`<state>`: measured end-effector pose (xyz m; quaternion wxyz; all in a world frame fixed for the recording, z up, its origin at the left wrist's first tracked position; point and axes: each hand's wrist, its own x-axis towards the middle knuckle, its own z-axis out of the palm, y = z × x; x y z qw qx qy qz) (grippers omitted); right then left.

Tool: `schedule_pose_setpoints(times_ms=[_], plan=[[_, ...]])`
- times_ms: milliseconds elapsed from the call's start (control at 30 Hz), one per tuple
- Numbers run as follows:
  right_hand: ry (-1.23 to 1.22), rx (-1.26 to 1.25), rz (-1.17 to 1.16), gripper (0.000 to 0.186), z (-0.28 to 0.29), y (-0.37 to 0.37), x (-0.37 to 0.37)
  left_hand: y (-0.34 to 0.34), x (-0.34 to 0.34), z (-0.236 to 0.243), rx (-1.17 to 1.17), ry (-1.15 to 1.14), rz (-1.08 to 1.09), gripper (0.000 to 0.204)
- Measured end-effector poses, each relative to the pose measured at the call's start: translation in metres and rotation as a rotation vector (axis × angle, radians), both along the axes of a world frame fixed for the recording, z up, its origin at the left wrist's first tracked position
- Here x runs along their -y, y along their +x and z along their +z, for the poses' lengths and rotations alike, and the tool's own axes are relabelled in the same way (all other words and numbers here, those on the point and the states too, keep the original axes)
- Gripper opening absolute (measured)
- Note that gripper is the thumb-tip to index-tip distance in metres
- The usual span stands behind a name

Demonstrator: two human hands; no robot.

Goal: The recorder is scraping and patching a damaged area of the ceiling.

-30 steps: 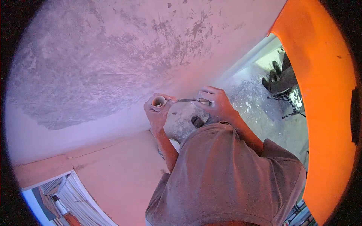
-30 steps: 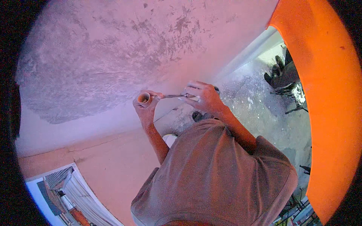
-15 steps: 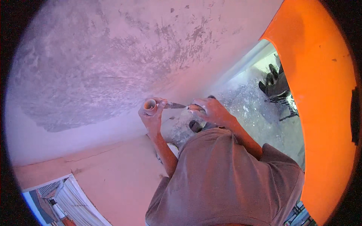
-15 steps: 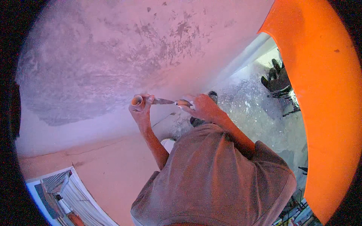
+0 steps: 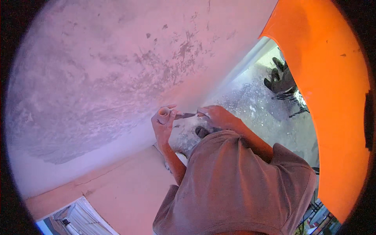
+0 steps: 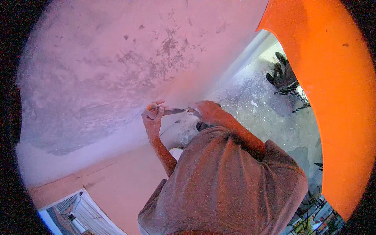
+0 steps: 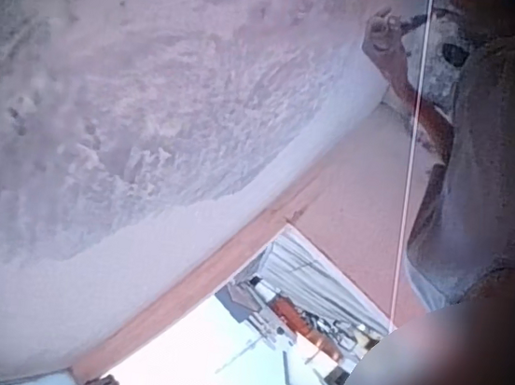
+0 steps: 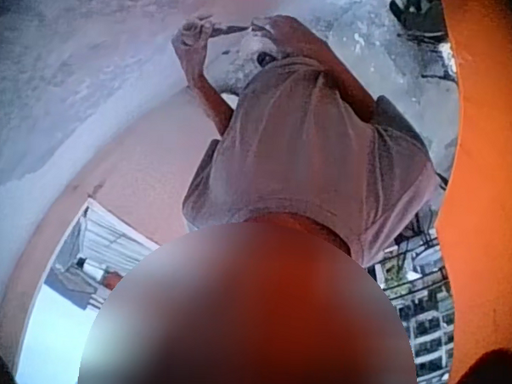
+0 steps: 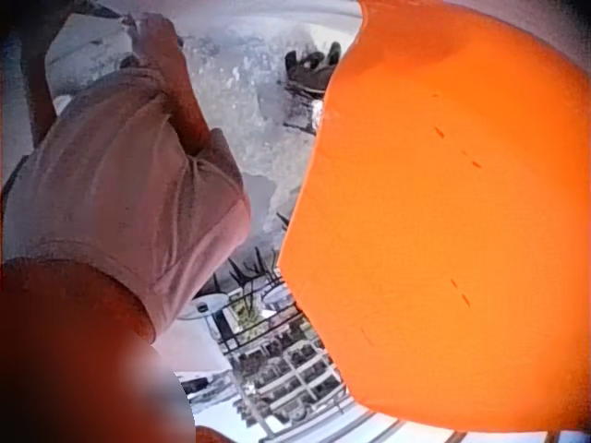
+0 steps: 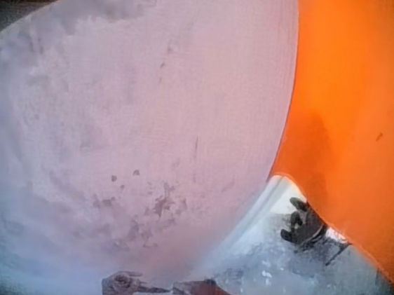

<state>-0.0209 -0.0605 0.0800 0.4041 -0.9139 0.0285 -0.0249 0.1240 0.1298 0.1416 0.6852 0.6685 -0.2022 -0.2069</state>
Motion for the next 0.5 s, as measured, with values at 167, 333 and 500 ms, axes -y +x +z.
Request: schedule_pose_setpoints(times_ms=[167, 333, 500], plan=[[0.14, 0.071, -0.128, 0.018, 0.027, 0.013, 0.036, 0.007, 0.01, -0.038, 0.097, 0.095, 0.251, 0.01], [0.524, -0.094, -0.175, 0.02, 0.018, 0.018, 0.059, -0.001, 0.053, -0.033, 0.021, 0.064, 0.257, 0.014], [0.966, -0.264, -0.065, 0.027, 0.001, 0.014, 0.069, -0.008, 0.106, -0.04, -0.027, 0.18, 0.165, 0.016]])
